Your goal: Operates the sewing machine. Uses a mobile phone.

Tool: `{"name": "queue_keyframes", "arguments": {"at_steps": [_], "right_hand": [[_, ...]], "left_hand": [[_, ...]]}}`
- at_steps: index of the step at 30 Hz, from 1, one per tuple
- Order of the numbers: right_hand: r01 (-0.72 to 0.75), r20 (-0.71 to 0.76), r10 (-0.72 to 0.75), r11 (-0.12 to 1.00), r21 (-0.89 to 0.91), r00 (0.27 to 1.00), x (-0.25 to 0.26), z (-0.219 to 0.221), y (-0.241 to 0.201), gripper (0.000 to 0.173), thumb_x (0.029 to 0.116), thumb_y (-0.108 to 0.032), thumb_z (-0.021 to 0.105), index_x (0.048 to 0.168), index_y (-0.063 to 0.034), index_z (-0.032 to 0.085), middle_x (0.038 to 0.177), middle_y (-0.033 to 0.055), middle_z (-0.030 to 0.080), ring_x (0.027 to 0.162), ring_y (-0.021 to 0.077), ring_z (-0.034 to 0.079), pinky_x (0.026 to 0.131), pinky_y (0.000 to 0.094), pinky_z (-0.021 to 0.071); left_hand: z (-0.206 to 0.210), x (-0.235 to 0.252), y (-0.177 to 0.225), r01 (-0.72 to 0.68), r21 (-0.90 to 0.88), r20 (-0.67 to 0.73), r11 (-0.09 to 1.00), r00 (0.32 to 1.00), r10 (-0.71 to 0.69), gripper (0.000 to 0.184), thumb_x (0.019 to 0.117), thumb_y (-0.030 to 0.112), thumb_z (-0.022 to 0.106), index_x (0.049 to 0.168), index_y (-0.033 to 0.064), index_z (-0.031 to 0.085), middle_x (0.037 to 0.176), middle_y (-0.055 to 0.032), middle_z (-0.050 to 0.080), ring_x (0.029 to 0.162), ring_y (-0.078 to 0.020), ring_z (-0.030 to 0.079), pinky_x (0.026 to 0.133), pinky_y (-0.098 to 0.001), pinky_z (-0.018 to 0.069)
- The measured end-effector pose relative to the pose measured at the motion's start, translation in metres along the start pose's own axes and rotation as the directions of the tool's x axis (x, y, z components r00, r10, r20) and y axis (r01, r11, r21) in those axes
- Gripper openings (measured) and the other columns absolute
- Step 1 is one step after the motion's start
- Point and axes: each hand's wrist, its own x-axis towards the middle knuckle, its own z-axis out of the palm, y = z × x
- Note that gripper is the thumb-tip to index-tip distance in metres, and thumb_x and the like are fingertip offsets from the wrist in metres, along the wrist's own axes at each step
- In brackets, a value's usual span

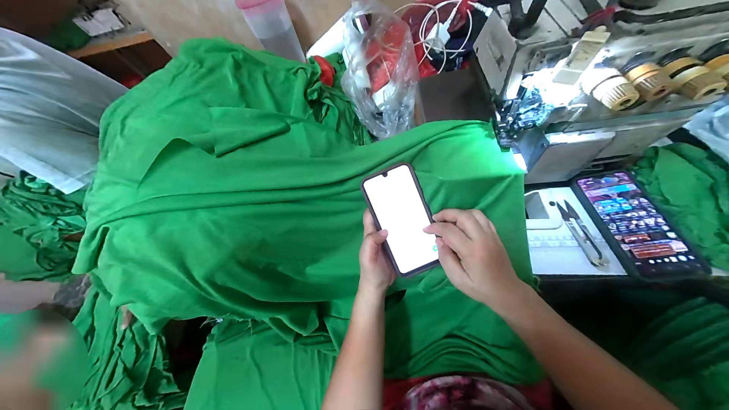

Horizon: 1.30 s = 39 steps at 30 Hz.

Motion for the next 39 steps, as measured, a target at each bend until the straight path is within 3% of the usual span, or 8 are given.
{"name": "queue_keyframes", "arguments": {"at_steps": [8,12,16,24,31,39], "right_hand": [[-0.057,0.013,0.056,0.991,0.121,0.998,-0.005,0.004,0.006,0.035,0.1,-0.017,0.044,0.117,-0.0059,0.072,0.117,0.0159,0.068,0.105,0.0271,0.065,0.088,0.0365,0.0547],[-0.15,0.096,0.129,0.95,0.274,0.987,-0.01,0.003,0.01,0.039,0.1022,-0.018,0.045,0.132,0.002,0.061,0.122,0.0193,0.064,0.084,0.0112,0.063,0.073,0.0223,0.0545],[-0.238,0.217,0.167,0.902,0.36,0.962,-0.012,0.004,0.015,0.049,0.1027,-0.023,0.045,0.144,0.0032,0.051,0.119,0.0164,0.065,0.084,0.0087,0.062,0.073,0.0215,0.0535],[-0.205,0.201,0.124,0.864,0.46,0.972,-0.018,0.01,0.025,0.051,0.1023,-0.022,0.046,0.146,0.0039,0.048,0.114,0.0139,0.066,0.082,0.0055,0.059,0.072,0.0185,0.0506],[-0.211,0.272,0.09,0.862,0.46,0.958,-0.018,0.007,0.028,0.069,0.086,-0.015,0.055,0.151,0.0023,0.042,0.123,0.016,0.063,0.086,0.0067,0.059,0.072,0.0186,0.0495],[-0.223,0.278,0.101,0.863,0.453,0.955,-0.018,0.007,0.027,0.072,0.0865,-0.022,0.061,0.152,0.0017,0.042,0.127,0.0155,0.063,0.088,0.0057,0.058,0.073,0.0175,0.0486]], "left_hand": [[-0.003,0.001,-0.001,-0.005,0.001,0.009,1.0,1.0,0.005,0.055,0.0888,0.018,0.039,0.143,0.0136,0.033,0.118,-0.0012,0.065,0.099,-0.0107,0.07,0.085,-0.0333,0.06],[-0.002,0.001,-0.002,-0.006,-0.004,0.001,1.0,1.0,0.006,0.053,0.0897,0.018,0.037,0.143,0.0148,0.035,0.118,-0.0008,0.066,0.098,-0.0106,0.07,0.085,-0.0331,0.0602],[0.0,0.001,-0.001,-0.015,-0.002,-0.014,1.0,1.0,0.015,0.047,0.0894,0.017,0.037,0.137,0.0146,0.039,0.116,-0.0007,0.066,0.097,-0.0103,0.07,0.084,-0.0325,0.0601],[0.001,0.002,0.0,0.003,0.025,-0.015,1.0,1.0,-0.003,0.052,0.0852,0.013,0.041,0.137,0.013,0.037,0.113,-0.0027,0.067,0.097,-0.0123,0.071,0.083,-0.0343,0.0607],[0.003,0.001,0.001,0.016,0.074,-0.057,0.997,0.998,-0.011,0.056,0.0803,0.01,0.044,0.135,0.012,0.037,0.113,-0.0027,0.066,0.096,-0.0118,0.07,0.082,-0.0342,0.0607],[0.003,0.002,0.001,-0.004,0.041,-0.041,0.999,0.999,0.006,0.057,0.0727,0.003,0.047,0.128,0.0116,0.039,0.106,-0.0008,0.069,0.092,-0.0103,0.072,0.079,-0.0325,0.0614]]}}
